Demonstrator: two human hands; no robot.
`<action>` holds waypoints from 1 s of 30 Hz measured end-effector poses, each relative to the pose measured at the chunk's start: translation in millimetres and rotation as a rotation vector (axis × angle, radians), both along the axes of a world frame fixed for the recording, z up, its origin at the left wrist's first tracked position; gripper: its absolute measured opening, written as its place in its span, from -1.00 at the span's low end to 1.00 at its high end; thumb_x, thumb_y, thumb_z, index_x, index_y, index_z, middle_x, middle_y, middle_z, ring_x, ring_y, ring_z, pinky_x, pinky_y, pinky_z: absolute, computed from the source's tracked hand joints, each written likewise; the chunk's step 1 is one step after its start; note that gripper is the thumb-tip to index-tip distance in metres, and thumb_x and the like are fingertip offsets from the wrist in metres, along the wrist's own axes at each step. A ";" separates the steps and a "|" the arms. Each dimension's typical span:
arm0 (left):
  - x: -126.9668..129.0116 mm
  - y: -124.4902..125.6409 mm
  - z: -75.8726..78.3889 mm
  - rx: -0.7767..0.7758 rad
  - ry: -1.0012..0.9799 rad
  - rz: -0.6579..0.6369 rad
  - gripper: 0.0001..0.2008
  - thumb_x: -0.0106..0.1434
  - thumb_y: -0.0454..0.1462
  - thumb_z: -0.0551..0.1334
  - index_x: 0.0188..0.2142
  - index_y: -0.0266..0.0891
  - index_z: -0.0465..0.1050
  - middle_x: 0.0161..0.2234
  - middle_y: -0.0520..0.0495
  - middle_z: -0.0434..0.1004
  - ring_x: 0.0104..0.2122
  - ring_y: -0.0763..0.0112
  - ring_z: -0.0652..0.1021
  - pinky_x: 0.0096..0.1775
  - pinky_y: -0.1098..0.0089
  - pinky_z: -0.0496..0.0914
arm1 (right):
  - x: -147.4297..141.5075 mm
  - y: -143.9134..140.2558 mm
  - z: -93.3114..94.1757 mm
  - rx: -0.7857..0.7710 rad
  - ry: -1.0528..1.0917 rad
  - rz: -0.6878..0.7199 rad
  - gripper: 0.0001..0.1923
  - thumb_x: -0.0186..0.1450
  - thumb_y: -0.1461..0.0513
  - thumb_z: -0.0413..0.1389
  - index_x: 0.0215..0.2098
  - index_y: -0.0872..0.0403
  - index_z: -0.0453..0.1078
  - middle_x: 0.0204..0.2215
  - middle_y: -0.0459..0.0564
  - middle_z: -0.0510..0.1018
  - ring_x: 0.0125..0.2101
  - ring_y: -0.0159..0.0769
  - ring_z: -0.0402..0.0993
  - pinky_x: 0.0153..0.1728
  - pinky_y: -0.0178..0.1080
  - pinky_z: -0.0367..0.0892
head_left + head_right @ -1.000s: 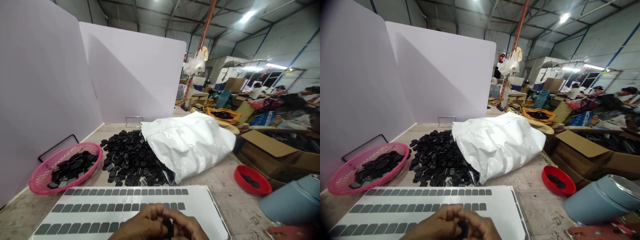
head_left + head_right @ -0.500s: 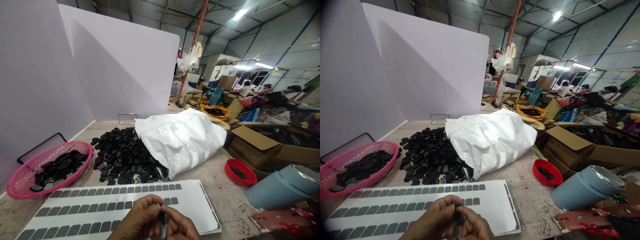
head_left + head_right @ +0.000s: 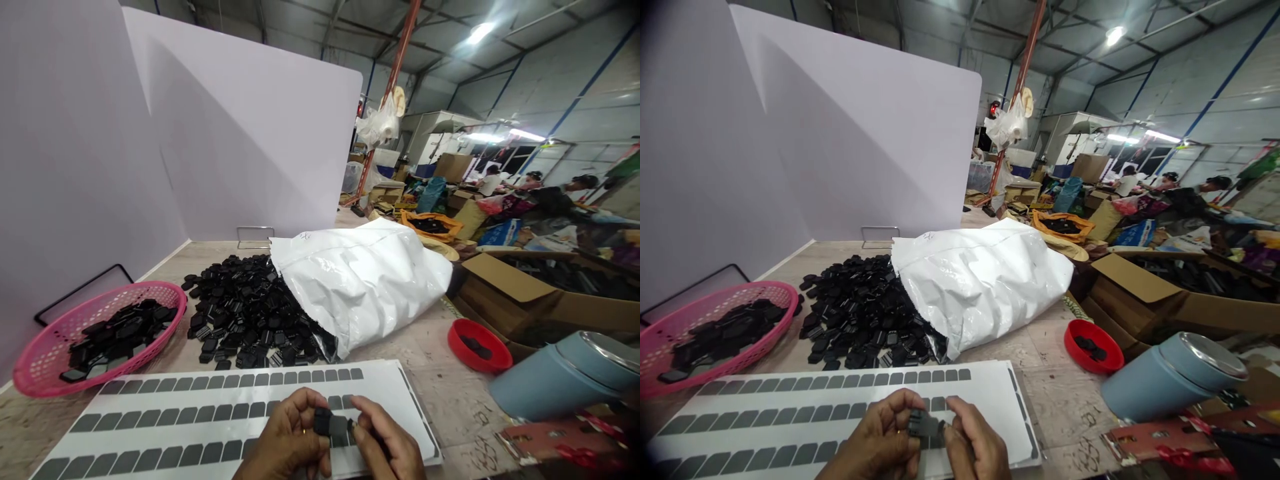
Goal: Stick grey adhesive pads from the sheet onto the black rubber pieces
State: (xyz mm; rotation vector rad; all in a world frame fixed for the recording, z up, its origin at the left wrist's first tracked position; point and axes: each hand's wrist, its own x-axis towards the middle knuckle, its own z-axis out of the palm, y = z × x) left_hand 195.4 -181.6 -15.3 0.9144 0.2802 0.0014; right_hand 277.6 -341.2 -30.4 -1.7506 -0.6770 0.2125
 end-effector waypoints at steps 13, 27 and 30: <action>2.5 -4.1 -14.8 -0.123 -0.024 -0.066 -0.63 -0.07 -0.39 0.38 -0.27 -0.22 0.30 -0.51 0.07 0.51 -0.67 0.58 0.47 -0.64 0.62 0.20 | 4.2 11.3 -15.0 -0.022 -0.588 0.063 -0.82 0.40 0.28 -0.08 -0.16 0.01 0.35 -0.48 -0.06 0.42 -0.52 -0.31 0.41 -0.50 -0.35 0.31; 2.2 -9.0 -14.1 -0.068 0.010 -0.013 -0.60 -0.03 -0.14 0.45 -0.31 -0.22 0.32 -0.57 0.10 0.44 -0.71 0.62 0.37 -0.63 0.58 0.20 | 4.8 10.2 -6.5 -0.188 -0.667 0.171 -0.77 0.38 0.33 -0.12 -0.20 0.04 0.37 -0.49 -0.05 0.42 -0.52 -0.31 0.43 -0.50 -0.37 0.31; 1.0 -3.5 -8.9 0.077 0.035 0.016 -0.65 0.06 -0.07 0.38 -0.37 -0.23 0.33 -0.68 0.17 0.29 -0.74 0.64 0.27 -0.65 0.58 0.09 | 6.9 5.0 -4.7 -0.279 -0.731 0.213 -0.73 0.39 0.32 -0.15 -0.22 0.05 0.39 -0.50 -0.05 0.41 -0.53 -0.30 0.44 -0.52 -0.35 0.29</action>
